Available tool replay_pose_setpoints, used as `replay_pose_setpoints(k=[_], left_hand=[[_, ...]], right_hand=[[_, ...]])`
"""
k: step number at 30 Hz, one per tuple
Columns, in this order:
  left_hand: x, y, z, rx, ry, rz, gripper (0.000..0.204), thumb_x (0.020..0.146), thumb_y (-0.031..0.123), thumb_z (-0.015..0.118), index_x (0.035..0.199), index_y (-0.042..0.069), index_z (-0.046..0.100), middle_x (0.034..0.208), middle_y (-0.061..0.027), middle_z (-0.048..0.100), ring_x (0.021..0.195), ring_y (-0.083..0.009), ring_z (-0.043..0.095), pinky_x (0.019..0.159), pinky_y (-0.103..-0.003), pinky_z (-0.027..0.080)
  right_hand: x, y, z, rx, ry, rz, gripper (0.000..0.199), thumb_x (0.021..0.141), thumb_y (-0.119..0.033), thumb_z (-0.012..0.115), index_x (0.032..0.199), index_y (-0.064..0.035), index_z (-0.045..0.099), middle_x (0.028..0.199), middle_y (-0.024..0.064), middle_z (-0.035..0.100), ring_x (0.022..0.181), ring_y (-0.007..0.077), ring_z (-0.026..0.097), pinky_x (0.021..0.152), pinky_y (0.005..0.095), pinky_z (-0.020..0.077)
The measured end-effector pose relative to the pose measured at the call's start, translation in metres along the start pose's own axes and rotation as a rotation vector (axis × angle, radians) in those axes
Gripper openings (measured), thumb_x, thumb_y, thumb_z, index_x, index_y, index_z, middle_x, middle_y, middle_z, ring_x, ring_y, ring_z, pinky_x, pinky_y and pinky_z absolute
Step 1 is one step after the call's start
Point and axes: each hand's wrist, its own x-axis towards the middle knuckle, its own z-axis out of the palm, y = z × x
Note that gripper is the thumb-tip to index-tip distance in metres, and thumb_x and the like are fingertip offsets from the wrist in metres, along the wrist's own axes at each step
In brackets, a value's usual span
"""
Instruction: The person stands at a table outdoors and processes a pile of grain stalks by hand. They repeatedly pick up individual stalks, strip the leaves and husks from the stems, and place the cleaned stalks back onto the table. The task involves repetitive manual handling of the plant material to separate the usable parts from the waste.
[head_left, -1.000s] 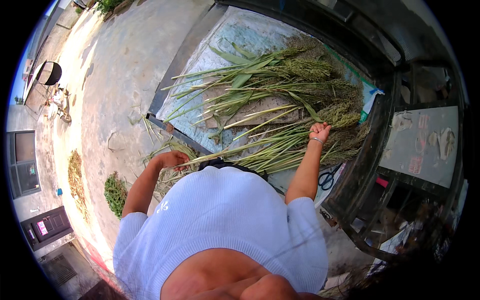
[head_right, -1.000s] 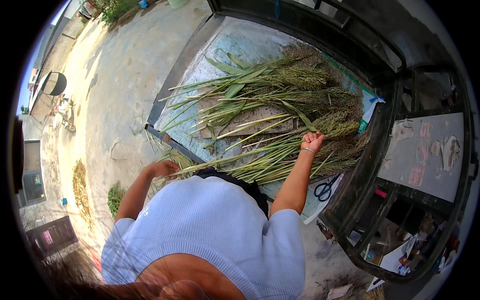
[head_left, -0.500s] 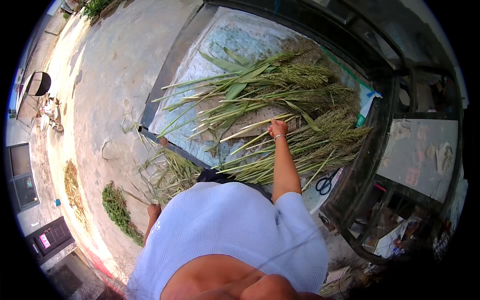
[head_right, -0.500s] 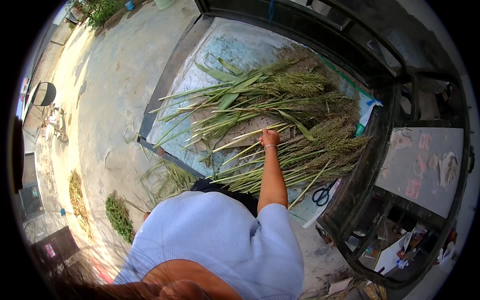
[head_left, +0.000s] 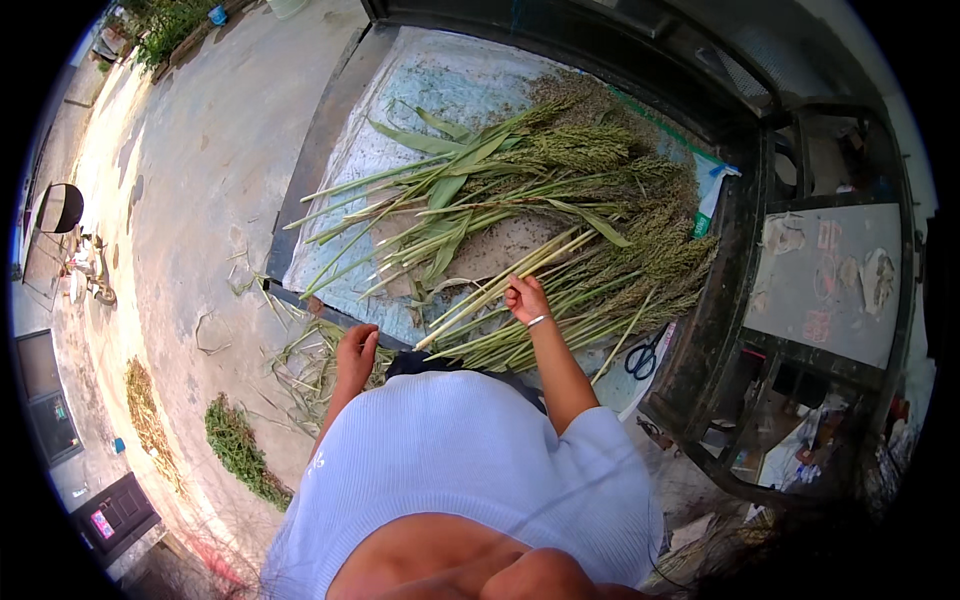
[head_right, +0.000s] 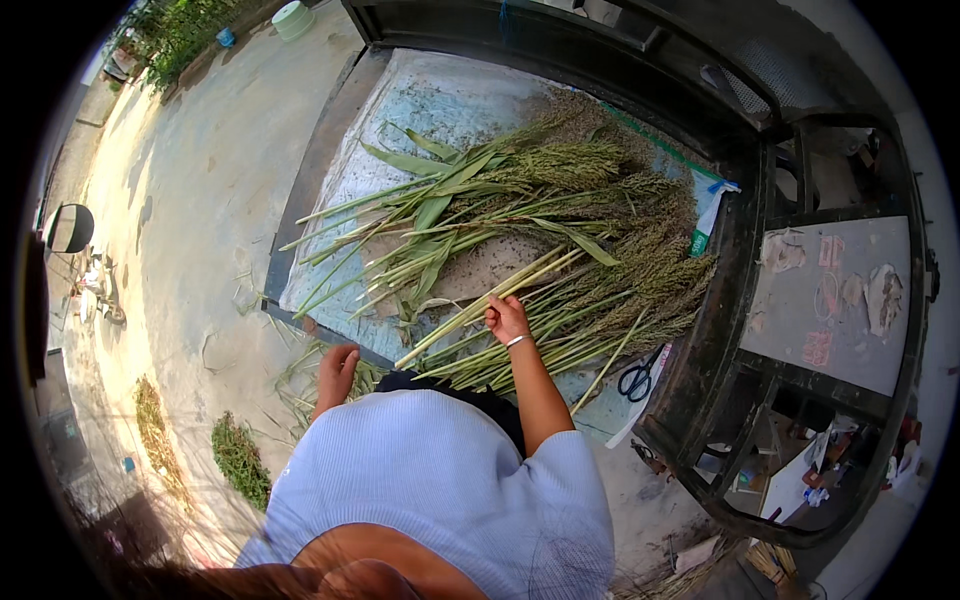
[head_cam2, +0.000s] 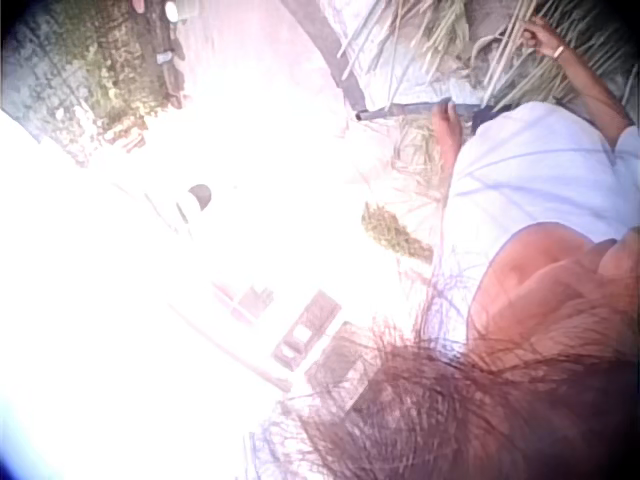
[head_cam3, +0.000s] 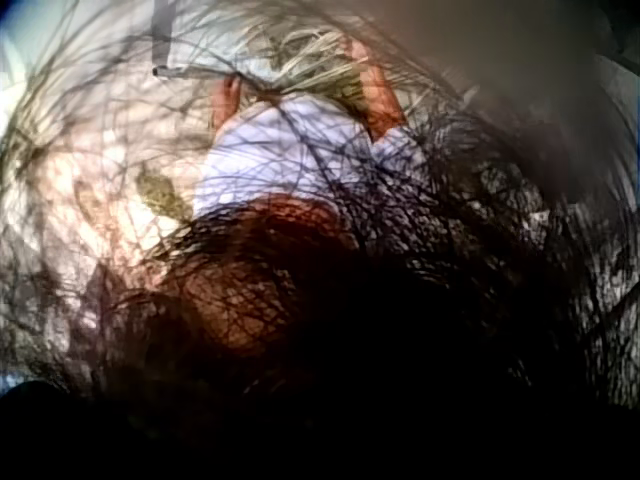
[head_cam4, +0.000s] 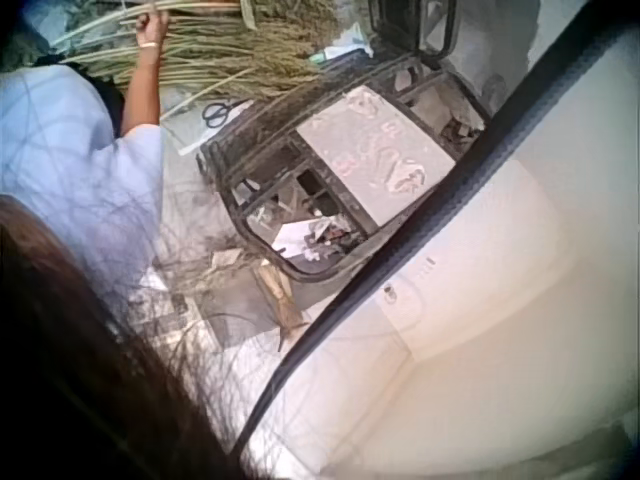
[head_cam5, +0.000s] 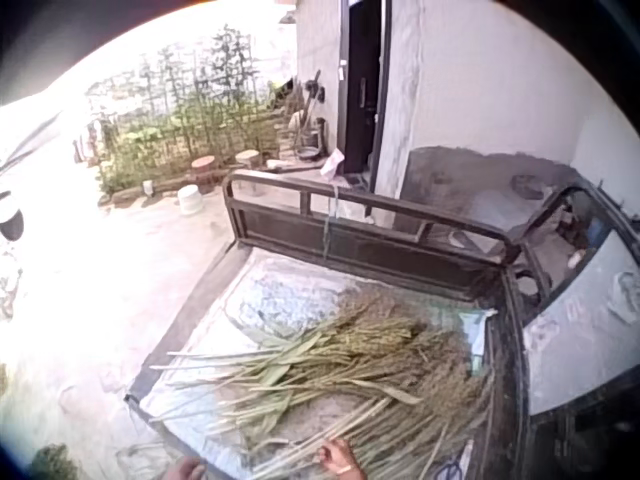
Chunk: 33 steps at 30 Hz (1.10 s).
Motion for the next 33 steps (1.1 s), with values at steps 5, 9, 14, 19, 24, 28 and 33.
replay_pose_setpoints(k=[5, 9, 14, 19, 24, 28, 33], left_hand=[[0.037, 0.056, 0.084, 0.092, -0.519, 0.15, 0.023, 0.079, 0.014, 0.057, 0.096, 0.0, 0.058, 0.082, -0.0147, 0.062, 0.072, -0.0209, 0.062, 0.063, -0.031, 0.048], [0.03, 0.059, 0.125, 0.239, -0.708, 0.143, 0.014, 0.075, 0.013, 0.053, 0.074, 0.0, 0.057, 0.063, -0.0152, 0.058, 0.06, -0.0265, 0.06, 0.055, -0.036, 0.046], [0.03, 0.072, 0.121, 0.737, -0.715, 0.369, 0.014, 0.07, 0.014, 0.052, 0.069, 0.0, 0.056, 0.066, -0.0206, 0.057, 0.064, -0.038, 0.056, 0.06, -0.043, 0.047], [0.019, 0.072, 0.115, 0.688, -0.453, 0.235, 0.014, 0.07, 0.012, 0.05, 0.072, 0.0, 0.056, 0.071, -0.0222, 0.057, 0.069, -0.0387, 0.056, 0.062, -0.045, 0.046], [0.004, 0.071, 0.121, 0.73, -0.588, 0.29, 0.015, 0.07, 0.011, 0.049, 0.071, -0.001, 0.057, 0.073, -0.0233, 0.058, 0.071, -0.0387, 0.057, 0.063, -0.045, 0.046], [-0.008, 0.085, 0.117, 0.696, -0.649, 0.313, 0.017, 0.07, 0.016, 0.051, 0.066, 0.0, 0.055, 0.066, -0.0228, 0.055, 0.065, -0.0373, 0.056, 0.06, -0.044, 0.045], [-0.022, 0.104, 0.112, 0.901, -0.58, 0.258, 0.014, 0.072, 0.012, 0.049, 0.079, 0.001, 0.055, 0.075, -0.0195, 0.06, 0.068, -0.0359, 0.059, 0.061, -0.045, 0.047]], right_hand=[[-0.058, 0.04, 0.021, 0.008, -0.051, 0.004, 0.013, 0.08, -0.008, 0.058, 0.072, -0.0111, 0.048, 0.061, -0.0015, 0.047, 0.051, 0.0079, 0.046, 0.042, 0.0217, 0.0354], [-0.075, 0.047, 0.023, -0.053, -0.086, 0.037, 0.011, 0.08, -0.009, 0.059, 0.074, -0.0088, 0.049, 0.06, -0.0014, 0.046, 0.05, 0.0075, 0.045, 0.042, 0.0211, 0.0355], [-0.082, 0.045, -0.009, -0.233, -0.018, 0.021, 0.01, 0.079, -0.008, 0.058, 0.086, -0.0031, 0.052, 0.065, 0.0028, 0.052, 0.049, 0.0081, 0.047, 0.038, 0.0205, 0.0362], [-0.072, 0.055, -0.061, -1.556, 0.575, -0.654, 0.043, 0.07, -0.027, 0.067, 0.099, 0.0023, 0.051, 0.075, 0.0149, 0.06, 0.061, 0.0267, 0.058, 0.058, 0.0364, 0.0476], [-0.045, 0.008, -0.019, -0.988, 0.449, -0.473, 0.035, 0.076, -0.032, 0.063, 0.078, 0.0019, 0.057, 0.056, 0.0086, 0.056, 0.044, 0.014, 0.051, 0.039, 0.0295, 0.0403], [-0.042, -0.028, 0.009, -0.591, 0.498, -0.193, 0.027, 0.083, -0.021, 0.055, 0.068, 0.0008, 0.054, 0.048, 0.0044, 0.046, 0.033, 0.0086, 0.034, 0.031, 0.0242, 0.0246], [-0.031, -0.025, 0.005, -0.45, 0.343, -0.216, 0.017, 0.085, -0.012, 0.049, 0.076, 0.002, 0.053, 0.052, 0.0048, 0.046, 0.037, 0.0083, 0.036, 0.032, 0.0241, 0.023]])
